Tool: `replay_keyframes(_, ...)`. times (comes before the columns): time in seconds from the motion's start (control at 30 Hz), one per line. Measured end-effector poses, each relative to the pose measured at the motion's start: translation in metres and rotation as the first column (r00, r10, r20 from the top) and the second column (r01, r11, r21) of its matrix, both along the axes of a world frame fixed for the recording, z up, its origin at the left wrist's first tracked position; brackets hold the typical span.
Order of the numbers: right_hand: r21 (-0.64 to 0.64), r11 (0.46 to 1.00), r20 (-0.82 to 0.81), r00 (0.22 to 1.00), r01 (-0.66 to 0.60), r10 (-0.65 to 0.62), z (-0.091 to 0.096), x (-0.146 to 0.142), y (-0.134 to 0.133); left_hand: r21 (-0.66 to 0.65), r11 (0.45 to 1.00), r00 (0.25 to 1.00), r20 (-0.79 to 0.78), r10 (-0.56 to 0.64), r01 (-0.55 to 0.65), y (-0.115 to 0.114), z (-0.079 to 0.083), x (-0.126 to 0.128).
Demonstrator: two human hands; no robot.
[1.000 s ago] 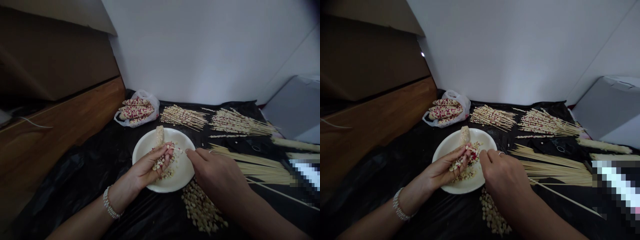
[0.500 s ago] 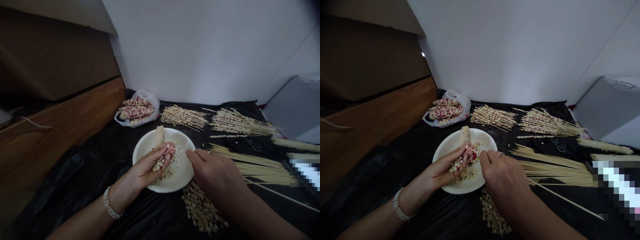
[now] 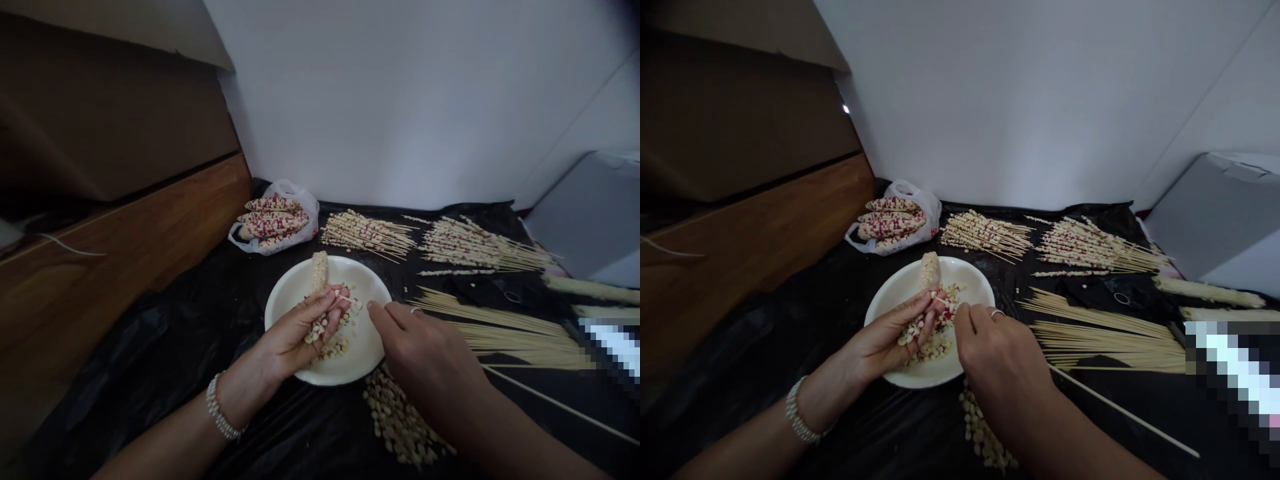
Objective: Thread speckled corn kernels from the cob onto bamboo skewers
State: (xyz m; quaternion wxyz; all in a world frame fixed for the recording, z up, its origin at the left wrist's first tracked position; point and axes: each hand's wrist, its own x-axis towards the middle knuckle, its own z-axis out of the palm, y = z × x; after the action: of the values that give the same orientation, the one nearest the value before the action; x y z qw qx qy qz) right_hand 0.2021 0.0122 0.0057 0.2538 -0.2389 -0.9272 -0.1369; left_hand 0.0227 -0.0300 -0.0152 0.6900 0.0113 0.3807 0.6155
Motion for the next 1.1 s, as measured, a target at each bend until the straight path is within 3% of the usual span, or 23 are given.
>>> replay_keyframes(0.43, 0.019, 1.0, -0.016, 1.0, -0.021, 0.022, -0.008, -0.003, 0.0, -0.071, 0.996, 0.998, -0.047, 0.045, -0.048, 0.001, -0.001, 0.003)
replay_keyframes(0.8, -0.036, 0.999, -0.049, 0.998, 0.035, -0.036, -0.02, -0.008, -0.005, 0.013, 1.0, 0.978, -0.206, 0.011, -0.009, -0.002, -0.008, 0.003)
replay_keyframes(1.1, -0.029, 1.0, -0.045, 0.999, -0.012, 0.01, -0.022, -0.01, -0.004, -0.007, 0.999, 0.98, -0.193, -0.042, 0.042, -0.001, -0.008, 0.002)
